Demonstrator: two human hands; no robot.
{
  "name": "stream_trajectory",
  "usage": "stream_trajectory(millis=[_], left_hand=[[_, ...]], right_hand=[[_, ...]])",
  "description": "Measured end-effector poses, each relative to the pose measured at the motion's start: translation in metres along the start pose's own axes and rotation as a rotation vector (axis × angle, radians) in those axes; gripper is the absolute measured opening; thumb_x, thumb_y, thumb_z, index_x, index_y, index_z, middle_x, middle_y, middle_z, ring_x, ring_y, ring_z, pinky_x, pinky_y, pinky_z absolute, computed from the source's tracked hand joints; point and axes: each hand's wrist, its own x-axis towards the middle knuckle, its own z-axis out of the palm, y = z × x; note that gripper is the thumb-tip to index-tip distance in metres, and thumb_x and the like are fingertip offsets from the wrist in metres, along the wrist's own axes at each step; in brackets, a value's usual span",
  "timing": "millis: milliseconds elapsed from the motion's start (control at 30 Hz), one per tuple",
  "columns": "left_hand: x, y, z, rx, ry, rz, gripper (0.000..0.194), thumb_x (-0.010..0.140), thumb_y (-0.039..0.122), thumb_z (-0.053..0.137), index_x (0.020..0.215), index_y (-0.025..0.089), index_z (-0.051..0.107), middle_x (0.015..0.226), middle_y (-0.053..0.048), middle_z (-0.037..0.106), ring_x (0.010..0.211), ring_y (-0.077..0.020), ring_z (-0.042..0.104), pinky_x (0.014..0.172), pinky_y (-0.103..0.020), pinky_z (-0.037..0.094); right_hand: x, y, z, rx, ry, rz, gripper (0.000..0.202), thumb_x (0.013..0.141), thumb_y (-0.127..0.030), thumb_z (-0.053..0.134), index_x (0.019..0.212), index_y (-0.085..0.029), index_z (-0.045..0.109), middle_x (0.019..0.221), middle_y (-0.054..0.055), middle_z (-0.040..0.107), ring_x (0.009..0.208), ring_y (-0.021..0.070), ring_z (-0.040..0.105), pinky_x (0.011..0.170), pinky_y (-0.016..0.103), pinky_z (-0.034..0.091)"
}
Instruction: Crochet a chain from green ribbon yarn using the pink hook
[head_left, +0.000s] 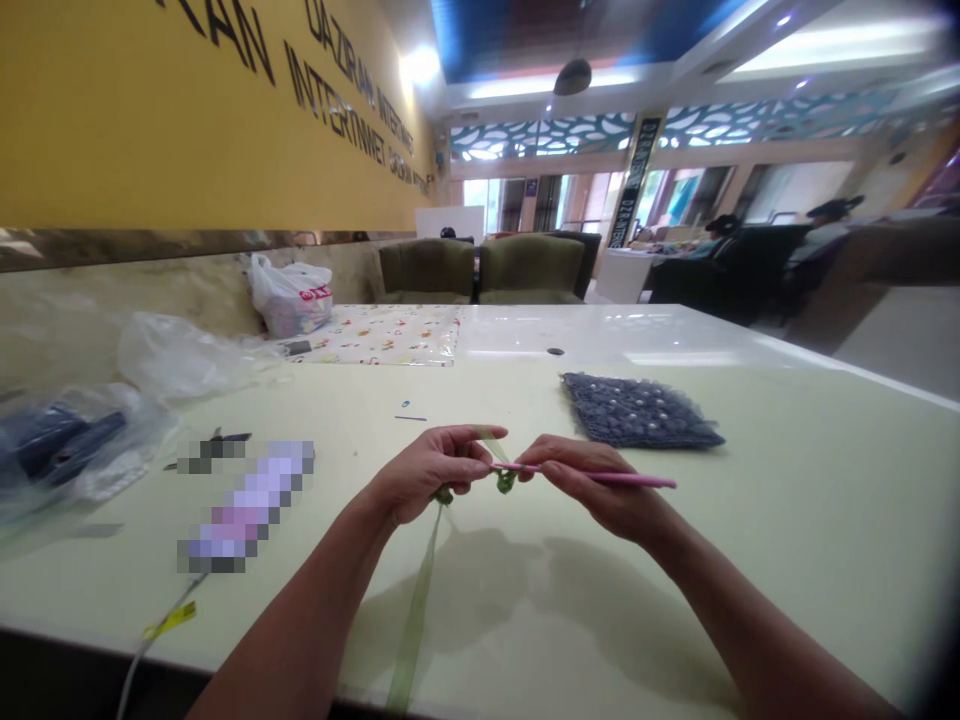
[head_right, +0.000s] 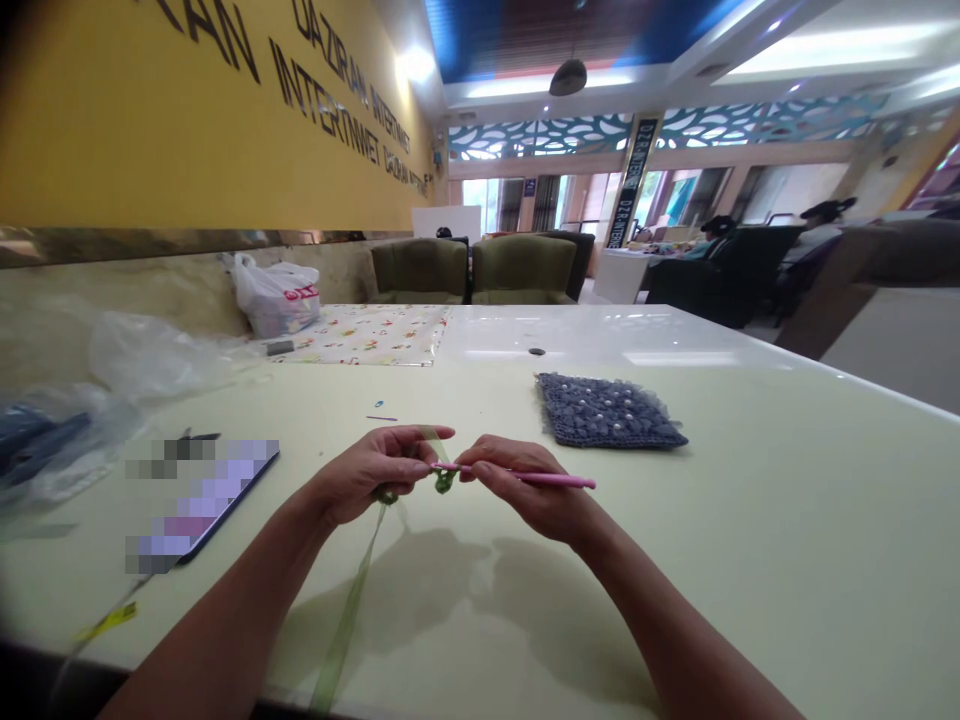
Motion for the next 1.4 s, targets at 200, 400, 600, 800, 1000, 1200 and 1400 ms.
stream_trajectory(millis=[200, 400, 600, 800, 1000, 1200, 1400], left_hand=[[0.0014, 0.0007, -0.0009, 0.011, 0.019, 0.078, 0.043, 0.071, 0.017, 0.070, 0.113, 0.021, 0.070, 0.080, -0.003, 0.061, 0.072, -0.0132, 0.054, 0.068, -0.028, 0.041], [0.0023, 0.0003, -0.0005, 0.096, 0.084, 0.111, 0.042, 0.073, 0.018, 0.069, 0.115, 0.020, 0.068, 0.079, 0.000, 0.059, 0.070, -0.0109, 0.050, 0.069, -0.027, 0.039], [0.0026, -0.0009, -0.0011, 0.249, 0.131, 0.048, 0.048, 0.079, 0.028, 0.066, 0.127, 0.024, 0.061, 0.086, -0.001, 0.063, 0.065, -0.0089, 0.040, 0.056, -0.024, 0.028], [0.0023, -0.0019, -0.0002, 0.252, 0.069, -0.007, 0.055, 0.078, 0.036, 0.070, 0.131, 0.026, 0.058, 0.087, -0.001, 0.064, 0.062, -0.0082, 0.036, 0.052, -0.026, 0.020], [0.0005, -0.0002, 0.0003, 0.245, 0.057, -0.045, 0.059, 0.074, 0.035, 0.075, 0.130, 0.026, 0.058, 0.090, -0.003, 0.065, 0.070, -0.0102, 0.047, 0.052, -0.025, 0.021], [0.0024, -0.0019, -0.0010, 0.227, 0.069, -0.007, 0.049, 0.076, 0.028, 0.072, 0.124, 0.025, 0.063, 0.085, -0.001, 0.064, 0.064, -0.0080, 0.042, 0.052, -0.025, 0.022], [0.0031, -0.0032, 0.0000, 0.222, 0.104, 0.016, 0.046, 0.075, 0.028, 0.072, 0.121, 0.026, 0.065, 0.084, 0.000, 0.061, 0.064, -0.0079, 0.042, 0.052, -0.024, 0.022]], right_hand=[[-0.0009, 0.0008, -0.0008, 0.026, -0.043, 0.006, 0.027, 0.099, -0.028, 0.043, 0.105, -0.019, 0.068, 0.095, 0.007, 0.068, 0.087, 0.0177, 0.064, 0.077, 0.031, 0.050], [0.0008, 0.0032, -0.0008, 0.013, -0.093, -0.027, 0.028, 0.099, -0.027, 0.042, 0.110, -0.017, 0.066, 0.097, 0.008, 0.068, 0.088, 0.0172, 0.063, 0.077, 0.031, 0.049], [0.0007, 0.0035, -0.0020, 0.018, -0.074, 0.006, 0.028, 0.100, -0.028, 0.042, 0.108, -0.016, 0.066, 0.095, 0.008, 0.067, 0.088, 0.0169, 0.063, 0.078, 0.030, 0.047], [-0.0007, 0.0037, -0.0019, -0.023, -0.062, 0.023, 0.028, 0.099, -0.028, 0.042, 0.101, -0.016, 0.067, 0.091, 0.007, 0.067, 0.083, 0.0155, 0.062, 0.076, 0.030, 0.047], [-0.0004, 0.0032, -0.0036, 0.002, -0.055, 0.025, 0.029, 0.100, -0.029, 0.041, 0.102, -0.017, 0.068, 0.090, 0.006, 0.067, 0.084, 0.0156, 0.062, 0.076, 0.030, 0.048], [-0.0008, 0.0028, -0.0050, 0.014, -0.057, 0.049, 0.030, 0.100, -0.031, 0.042, 0.099, -0.016, 0.068, 0.090, 0.006, 0.068, 0.084, 0.0155, 0.063, 0.075, 0.029, 0.048], [-0.0015, 0.0037, -0.0051, 0.019, -0.060, 0.057, 0.032, 0.100, -0.033, 0.041, 0.101, -0.016, 0.068, 0.093, 0.007, 0.068, 0.085, 0.0163, 0.062, 0.077, 0.030, 0.048]])
